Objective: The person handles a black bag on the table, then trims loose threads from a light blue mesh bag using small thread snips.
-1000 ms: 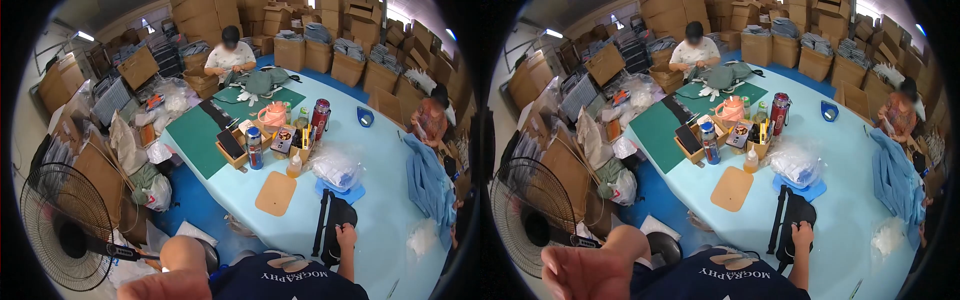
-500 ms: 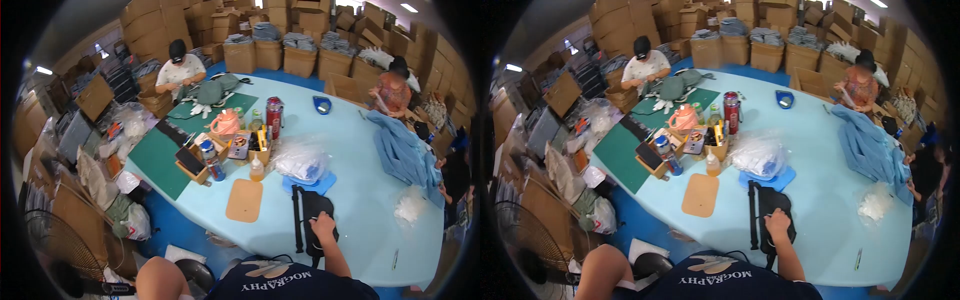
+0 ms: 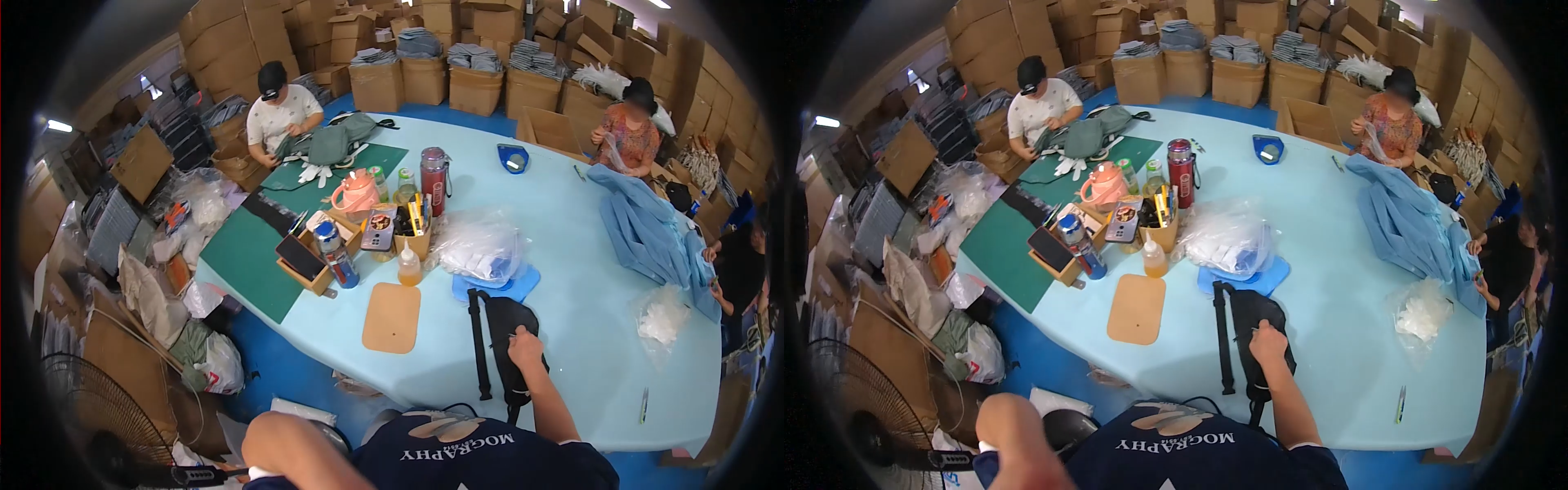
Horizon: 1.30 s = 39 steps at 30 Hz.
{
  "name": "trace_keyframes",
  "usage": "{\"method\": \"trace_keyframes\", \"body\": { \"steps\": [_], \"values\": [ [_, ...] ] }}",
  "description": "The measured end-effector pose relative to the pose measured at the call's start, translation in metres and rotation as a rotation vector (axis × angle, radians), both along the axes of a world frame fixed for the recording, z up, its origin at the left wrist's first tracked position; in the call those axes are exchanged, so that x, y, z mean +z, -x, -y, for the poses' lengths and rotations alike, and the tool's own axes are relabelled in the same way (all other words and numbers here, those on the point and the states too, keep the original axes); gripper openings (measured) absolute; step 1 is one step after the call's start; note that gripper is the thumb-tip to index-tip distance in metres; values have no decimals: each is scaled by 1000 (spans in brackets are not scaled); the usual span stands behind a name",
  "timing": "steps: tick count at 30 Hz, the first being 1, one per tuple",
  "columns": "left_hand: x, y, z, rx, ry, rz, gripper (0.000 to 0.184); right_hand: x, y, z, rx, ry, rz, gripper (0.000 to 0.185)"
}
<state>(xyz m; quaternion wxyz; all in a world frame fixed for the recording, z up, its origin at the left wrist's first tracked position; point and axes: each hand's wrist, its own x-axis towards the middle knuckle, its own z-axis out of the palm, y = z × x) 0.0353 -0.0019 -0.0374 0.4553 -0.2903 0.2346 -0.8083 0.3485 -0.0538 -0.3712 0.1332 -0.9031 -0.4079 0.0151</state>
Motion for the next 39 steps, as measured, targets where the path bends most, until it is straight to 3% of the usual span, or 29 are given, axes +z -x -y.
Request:
{"method": "trace_keyframes", "body": {
  "steps": [4,7,9,11,14,16,19,21,23,24,25,26,27,28,29,32,34,36,37,38,39],
  "values": [
    [-45,-13,-20,-79,30,86,34,9,0,4,-41,-101,-4,16],
    [-58,-11,-44,-437,200,-307,32,18,-2,10,-72,-127,-16,15],
    [-50,-17,-41,-660,737,-517,33,19,-5,10,-58,-73,-19,14],
    [-44,-19,-54,-745,414,-505,26,25,-2,9,-48,-25,-19,14],
    [-57,32,-61,-365,604,-918,28,11,0,2,-28,-32,1,15],
    [-52,50,-80,-191,803,-1355,20,0,3,-4,-58,14,23,15],
    [-142,36,-139,-252,1402,-1343,26,-7,9,-8,-112,55,67,16],
    [-216,56,-166,-168,1890,-1304,28,-10,11,-7,-149,34,109,18],
    [-332,112,-166,504,2397,-1597,28,-7,15,-6,-145,-17,78,21],
    [-369,140,-155,551,2513,-1641,27,-7,15,-5,-141,-44,46,22],
    [-411,167,-138,253,2726,-1579,30,-5,17,-3,-161,-17,38,22],
    [-428,188,-114,209,2942,-1475,32,-5,17,-5,-183,5,34,22],
    [-477,215,-90,116,3079,-1421,35,-13,16,-3,-196,-2,78,22],
    [-495,237,-67,132,3191,-1478,33,-21,16,-1,-212,-8,122,22],
    [-539,273,-29,301,3127,-1809,31,-25,9,-7,-226,-13,169,21],
    [-575,314,-1,585,3019,-2469,29,-26,14,-11,-271,2,183,21],
    [-587,307,-14,657,2756,-2615,28,-19,20,-13,-291,15,182,20],
    [-595,289,-31,709,2533,-2577,26,-14,28,-15,-315,27,177,19],
    [-598,281,-41,690,2595,-2461,26,-14,29,-18,-315,5,181,19],
    [-589,272,-53,650,2718,-2289,25,-14,31,-17,-317,-11,182,19],
    [-580,256,-68,314,3331,-1752,26,-15,32,-16,-318,-26,186,19]
  ]
}}
